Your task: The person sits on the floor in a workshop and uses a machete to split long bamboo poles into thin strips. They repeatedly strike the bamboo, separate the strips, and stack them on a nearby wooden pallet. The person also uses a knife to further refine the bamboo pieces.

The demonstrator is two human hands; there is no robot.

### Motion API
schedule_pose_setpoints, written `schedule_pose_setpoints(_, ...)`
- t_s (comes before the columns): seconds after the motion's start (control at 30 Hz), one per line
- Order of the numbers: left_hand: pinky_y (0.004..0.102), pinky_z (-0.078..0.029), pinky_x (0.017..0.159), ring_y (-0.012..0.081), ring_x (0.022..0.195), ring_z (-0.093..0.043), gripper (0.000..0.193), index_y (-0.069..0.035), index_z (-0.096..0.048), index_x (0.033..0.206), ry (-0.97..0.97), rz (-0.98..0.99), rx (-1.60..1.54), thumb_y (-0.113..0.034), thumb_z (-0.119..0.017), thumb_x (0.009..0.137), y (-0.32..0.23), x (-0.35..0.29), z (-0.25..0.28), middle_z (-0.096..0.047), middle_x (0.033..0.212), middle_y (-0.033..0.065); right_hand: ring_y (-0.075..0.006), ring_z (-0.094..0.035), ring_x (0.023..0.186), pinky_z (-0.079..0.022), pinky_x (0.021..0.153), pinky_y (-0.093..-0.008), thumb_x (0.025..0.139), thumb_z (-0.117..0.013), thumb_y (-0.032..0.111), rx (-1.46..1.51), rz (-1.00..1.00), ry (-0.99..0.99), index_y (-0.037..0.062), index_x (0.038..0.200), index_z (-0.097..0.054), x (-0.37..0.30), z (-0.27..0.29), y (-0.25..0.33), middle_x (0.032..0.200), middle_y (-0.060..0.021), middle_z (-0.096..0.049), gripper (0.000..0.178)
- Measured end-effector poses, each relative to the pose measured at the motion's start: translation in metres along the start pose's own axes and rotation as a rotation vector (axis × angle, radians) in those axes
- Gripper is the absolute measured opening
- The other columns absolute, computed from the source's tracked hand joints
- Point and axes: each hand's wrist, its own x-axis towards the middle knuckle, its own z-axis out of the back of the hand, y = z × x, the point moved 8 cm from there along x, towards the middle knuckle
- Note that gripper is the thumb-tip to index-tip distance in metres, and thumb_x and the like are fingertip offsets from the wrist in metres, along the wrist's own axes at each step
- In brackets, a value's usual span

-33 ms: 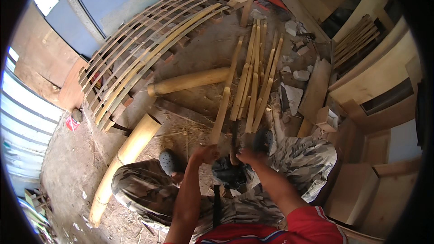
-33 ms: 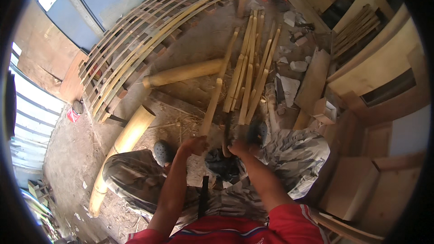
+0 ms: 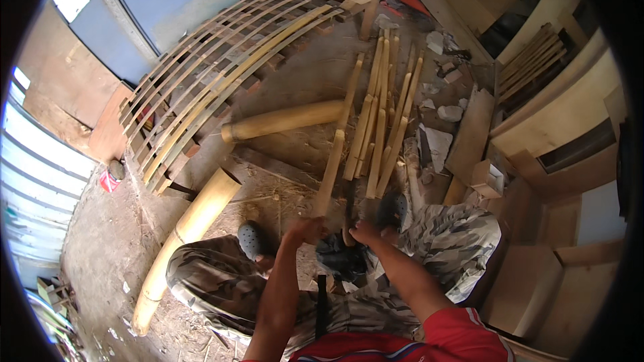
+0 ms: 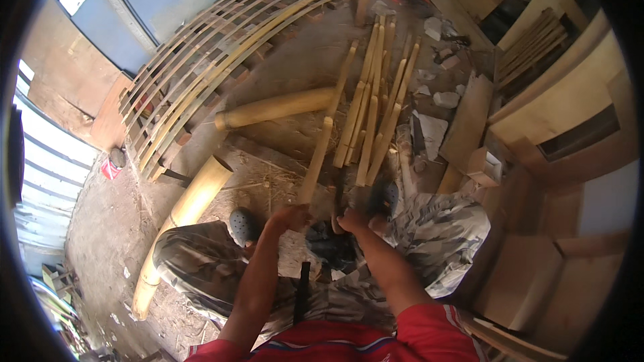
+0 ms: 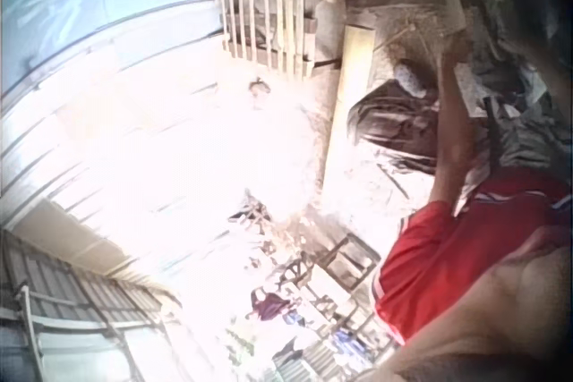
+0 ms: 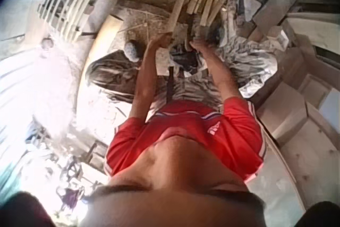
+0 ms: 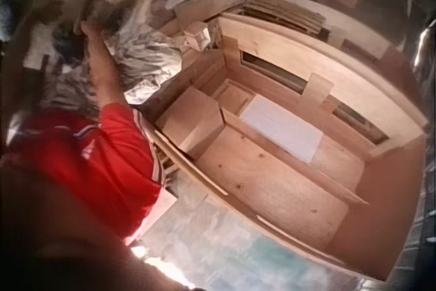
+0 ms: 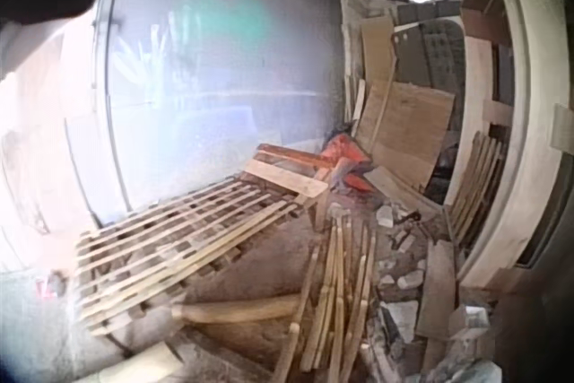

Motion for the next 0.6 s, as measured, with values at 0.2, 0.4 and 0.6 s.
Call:
schedule_pose_setpoints(0.2,0.0346,-0.055,0.060,0.0223,0.072,-0.071,0.043,0.011,-0.063,0.109,-0.245,0.787,-1.097,-0.025,-0.071,0.088,0.020,-0.025,0.011,-0.073,0.087,0.0151,-0.0386,-0.057,0.118,-0.047,0.097,-0.0486,0.091,-0.062,0.047,0.148,-0.170,0.134,-0.0069,0.137,-0.044,-0.013,0.014,0.039,0.134,-0.0224,-0.055,0.073)
schedule_pose_setpoints(0.4,0.0299,-0.051,0.055,0.0159,0.064,-0.067,0.042,0.008,-0.069,0.100,-0.382,0.776,-0.687,-0.029,-0.077,0.082,-0.023,-0.047,0.116,-0.071,0.077,0.0106,-0.0377,-0.049,0.130,-0.041,0.107,-0.0433,0.093,-0.060,0.045,0.118,-0.277,0.054,-0.0047,0.145,-0.039,0.048,-0.009,0.010,0.147,-0.0240,-0.044,0.075)
schedule_pose_setpoints(0.6,0.0301,-0.052,0.056,0.0135,0.061,-0.064,0.038,0.005,-0.070,0.099,-0.672,0.720,-0.449,-0.025,-0.080,0.079,-0.052,-0.110,0.221,-0.069,0.073,0.0081,-0.0343,-0.059,0.113,-0.051,0.087,-0.0442,0.093,-0.060,0.032,0.251,-0.292,0.114,-0.0034,0.146,-0.033,0.058,-0.021,0.026,0.145,-0.0217,-0.044,0.069)
